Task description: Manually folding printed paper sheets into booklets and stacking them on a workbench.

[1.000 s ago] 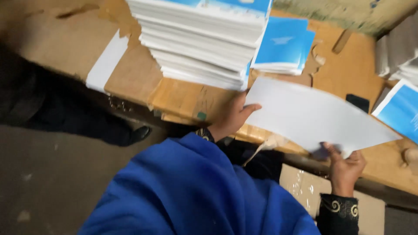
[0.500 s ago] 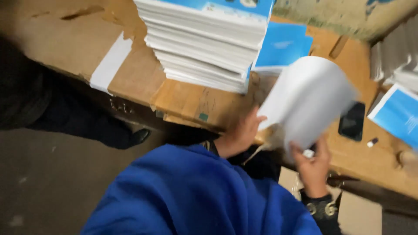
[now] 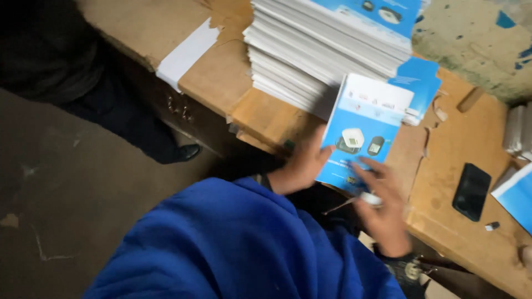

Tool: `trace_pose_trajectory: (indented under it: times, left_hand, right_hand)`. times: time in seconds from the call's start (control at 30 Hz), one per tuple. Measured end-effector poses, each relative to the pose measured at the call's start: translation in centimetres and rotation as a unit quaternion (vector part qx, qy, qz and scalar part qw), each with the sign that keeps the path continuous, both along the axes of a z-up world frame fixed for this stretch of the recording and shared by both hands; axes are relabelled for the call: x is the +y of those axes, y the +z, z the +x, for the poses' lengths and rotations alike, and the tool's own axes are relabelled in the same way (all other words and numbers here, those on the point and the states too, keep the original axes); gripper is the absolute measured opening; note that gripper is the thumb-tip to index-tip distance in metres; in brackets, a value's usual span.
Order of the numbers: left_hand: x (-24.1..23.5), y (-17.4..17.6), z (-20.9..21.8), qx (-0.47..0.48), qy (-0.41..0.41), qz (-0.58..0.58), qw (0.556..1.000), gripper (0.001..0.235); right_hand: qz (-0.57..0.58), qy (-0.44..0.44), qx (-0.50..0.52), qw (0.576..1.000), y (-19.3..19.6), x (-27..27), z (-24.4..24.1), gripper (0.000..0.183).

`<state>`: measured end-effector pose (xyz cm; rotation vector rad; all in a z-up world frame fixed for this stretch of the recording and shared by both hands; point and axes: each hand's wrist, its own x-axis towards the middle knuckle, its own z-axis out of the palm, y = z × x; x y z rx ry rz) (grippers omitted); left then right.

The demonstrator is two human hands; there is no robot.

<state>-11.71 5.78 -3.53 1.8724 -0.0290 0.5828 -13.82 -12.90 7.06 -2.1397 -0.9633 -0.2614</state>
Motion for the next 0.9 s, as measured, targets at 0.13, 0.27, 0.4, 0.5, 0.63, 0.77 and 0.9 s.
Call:
trace_pose_trajectory:
  times: [0.13, 0.27, 0.4, 0.5, 0.63, 0.77, 0.9]
  left_hand:
    - [5.3, -0.1, 0.5, 0.050, -0.209, -0.331, 0.919, 0.058]
    - [7.9, 4.2, -2.2, 0.121, -0.357, -0.462, 0.802, 0.054]
    - [10.1, 3.6, -2.7, 0.139, -0.417, -0.449, 0.778, 0.049]
    - [13.4, 4.4, -2.8, 0.094, -0.208, -0.337, 0.913, 0.052]
    - [16.5, 9.3, -6.2, -0.129, 0.019, -0.134, 0.982, 0.036]
    - [15.7, 12.1, -7.8, -0.190, 0.095, -0.024, 0.977, 0.024]
    - [15.4, 11.4, -8.2, -0.200, 0.184, 0.125, 0.954, 0.017]
  right_hand:
    - [-0.032, -0.029, -0.212, 0.976, 3.5, -1.3, 0.3, 0.026]
    - [-0.085, 0.042, -0.274, 0.957, 6.3, 1.0, 1.4, 0.046]
    - [-0.134, 0.092, -0.239, 0.957, 6.7, 3.0, 2.1, 0.035]
    - [-0.134, 0.051, -0.245, 0.959, 5.7, 4.0, 2.1, 0.025]
    - [-0.152, -0.048, -0.246, 0.956, 3.6, 5.2, 2.4, 0.026]
    - [-0.152, -0.043, -0.273, 0.949, 3.2, 7.7, 2.3, 0.024]
    - [-0.174, -0.044, -0.324, 0.929, 2.9, 9.7, 2.3, 0.021]
